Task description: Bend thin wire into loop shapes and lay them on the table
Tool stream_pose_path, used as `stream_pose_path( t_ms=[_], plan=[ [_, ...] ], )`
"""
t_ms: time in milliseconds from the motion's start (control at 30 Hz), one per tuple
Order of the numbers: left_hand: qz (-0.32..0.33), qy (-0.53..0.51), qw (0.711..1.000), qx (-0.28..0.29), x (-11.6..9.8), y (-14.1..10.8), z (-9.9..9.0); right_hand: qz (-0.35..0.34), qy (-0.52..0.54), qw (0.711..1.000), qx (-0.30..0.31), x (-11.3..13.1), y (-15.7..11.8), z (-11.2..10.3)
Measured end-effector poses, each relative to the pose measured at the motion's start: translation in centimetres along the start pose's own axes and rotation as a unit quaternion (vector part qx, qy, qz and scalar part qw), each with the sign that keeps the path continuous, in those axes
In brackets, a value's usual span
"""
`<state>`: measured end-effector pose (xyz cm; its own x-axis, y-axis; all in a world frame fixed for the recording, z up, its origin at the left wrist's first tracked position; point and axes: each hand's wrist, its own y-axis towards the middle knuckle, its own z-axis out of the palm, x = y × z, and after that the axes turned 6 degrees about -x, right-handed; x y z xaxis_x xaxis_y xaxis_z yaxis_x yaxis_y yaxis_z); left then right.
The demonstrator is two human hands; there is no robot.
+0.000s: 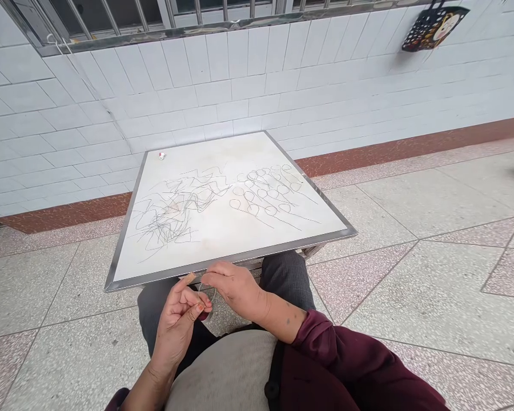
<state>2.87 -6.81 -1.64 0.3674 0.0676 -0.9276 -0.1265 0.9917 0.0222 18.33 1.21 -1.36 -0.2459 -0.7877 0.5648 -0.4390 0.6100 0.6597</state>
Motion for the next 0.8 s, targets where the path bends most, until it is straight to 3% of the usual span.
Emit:
stream_pose_path(
  t_ms=[300,600,700,800],
  plan=[
    [-0.002,0.026,1.0,-0.011,-0.1,0.12,-0.56,0.078,0.083,0.993,0.005,0.08,0.4,-0.05],
    [-0.002,0.005,1.0,-0.018,-0.01,0.05,-0.32,0.075,0.112,0.991,0.017,-0.01,0.18,0.06],
    [-0.002,-0.011,0.998,-0.055,-0.05,0.17,-0.27,0.138,0.165,0.976,0.028,-0.18,0.08,0.32],
    [0.002,-0.024,0.996,-0.086,-0.25,0.31,-0.38,0.242,0.278,0.929,0.029,-0.1,0.11,0.58]
  ],
)
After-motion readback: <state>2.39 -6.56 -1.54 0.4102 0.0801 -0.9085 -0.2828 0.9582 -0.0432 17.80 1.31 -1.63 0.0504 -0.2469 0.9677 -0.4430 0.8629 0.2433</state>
